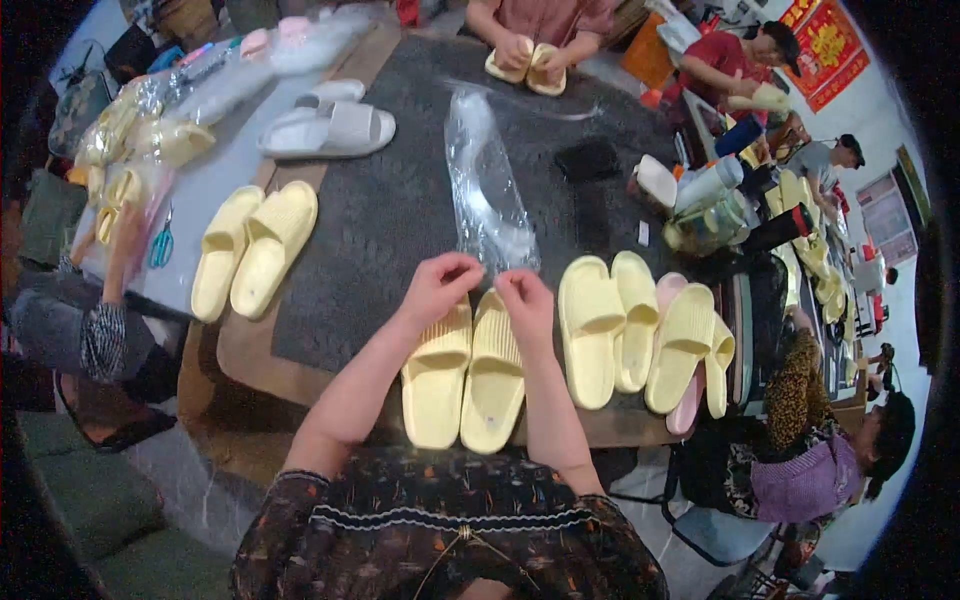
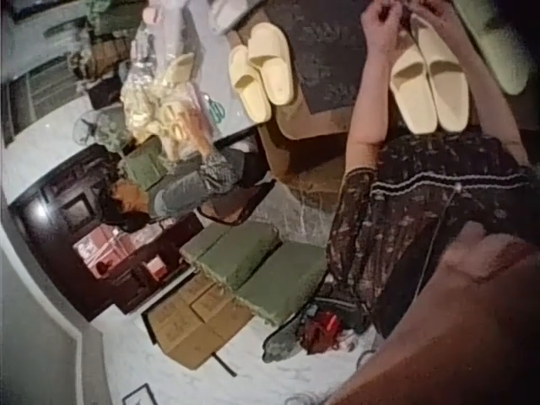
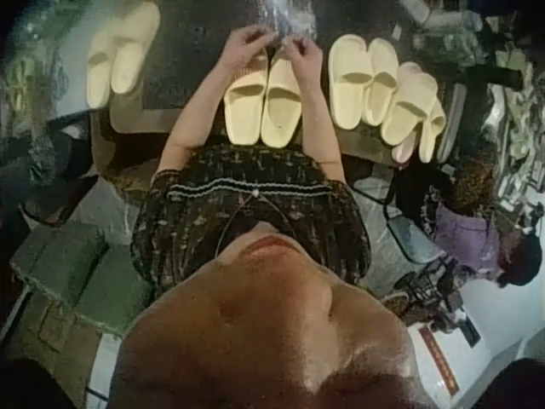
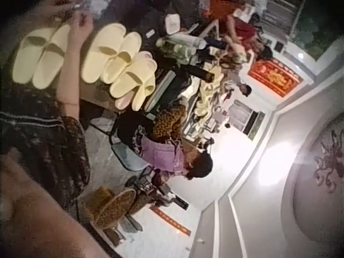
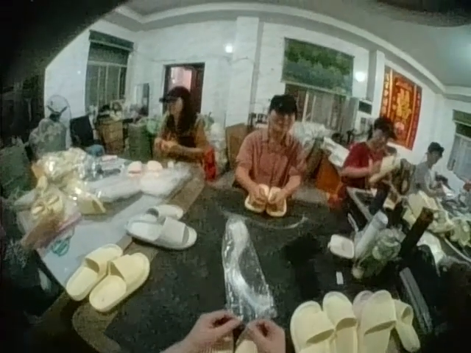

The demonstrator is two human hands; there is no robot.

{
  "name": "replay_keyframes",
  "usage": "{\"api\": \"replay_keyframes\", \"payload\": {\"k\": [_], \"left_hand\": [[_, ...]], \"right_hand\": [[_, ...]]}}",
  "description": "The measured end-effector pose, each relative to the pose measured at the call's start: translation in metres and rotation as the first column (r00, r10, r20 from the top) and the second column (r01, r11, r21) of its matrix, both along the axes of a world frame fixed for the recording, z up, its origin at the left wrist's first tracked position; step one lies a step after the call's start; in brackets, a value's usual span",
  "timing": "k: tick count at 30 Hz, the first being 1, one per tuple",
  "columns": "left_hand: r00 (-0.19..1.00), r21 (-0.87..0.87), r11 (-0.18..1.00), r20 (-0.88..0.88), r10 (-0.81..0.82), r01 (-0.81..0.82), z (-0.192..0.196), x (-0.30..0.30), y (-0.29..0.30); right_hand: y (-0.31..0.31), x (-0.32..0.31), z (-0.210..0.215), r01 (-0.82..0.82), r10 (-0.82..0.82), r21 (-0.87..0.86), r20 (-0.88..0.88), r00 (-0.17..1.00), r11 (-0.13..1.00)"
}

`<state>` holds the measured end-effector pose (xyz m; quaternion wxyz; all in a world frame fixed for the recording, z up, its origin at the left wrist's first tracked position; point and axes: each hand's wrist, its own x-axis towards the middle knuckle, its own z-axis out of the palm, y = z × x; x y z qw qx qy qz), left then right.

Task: Inspecting, pairing, and organizing foam slippers on a production table in a factory setting.

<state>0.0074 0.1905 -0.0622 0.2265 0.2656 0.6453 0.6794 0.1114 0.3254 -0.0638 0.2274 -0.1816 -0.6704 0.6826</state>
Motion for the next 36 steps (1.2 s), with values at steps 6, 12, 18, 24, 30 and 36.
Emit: {"api": "replay_keyframes", "payload": {"k": [6, 12, 18, 24, 30, 36], "left_hand": [[1.000, -0.039, 0.999, 0.029, -0.008, 0.009, 0.005, 0.003, 0.000], [0.999, -0.037, 0.999, -0.001, 0.039, -0.039, 0.006, 0.008, -0.001], [0.999, -0.042, 0.999, 0.009, 0.032, -0.032, 0.006, 0.007, -0.001], [0.999, -0.060, 0.998, -0.032, 0.033, -0.035, 0.010, 0.008, 0.002], [0.996, -0.032, 0.997, -0.067, 0.062, -0.064, 0.013, 0.008, -0.004], [0.999, -0.065, 0.997, 0.017, 0.032, -0.031, 0.020, 0.012, -0.002]], "right_hand": [[-0.001, 0.000, 0.003, 0.002, -0.004, 0.027, 0.065, 0.998, 1.000], [0.000, 0.002, 0.004, 0.050, -0.050, -0.038, 0.017, 0.999, 0.998], [-0.001, 0.004, 0.006, -0.035, 0.031, 0.058, 0.075, 0.997, 0.998], [-0.003, 0.006, 0.009, 0.023, -0.023, 0.076, -0.003, 1.000, 0.997], [-0.006, 0.007, 0.011, -0.036, 0.034, 0.052, 0.035, 0.999, 0.998], [-0.003, 0.008, 0.014, 0.002, -0.005, 0.076, 0.040, 0.999, 0.997]]}}
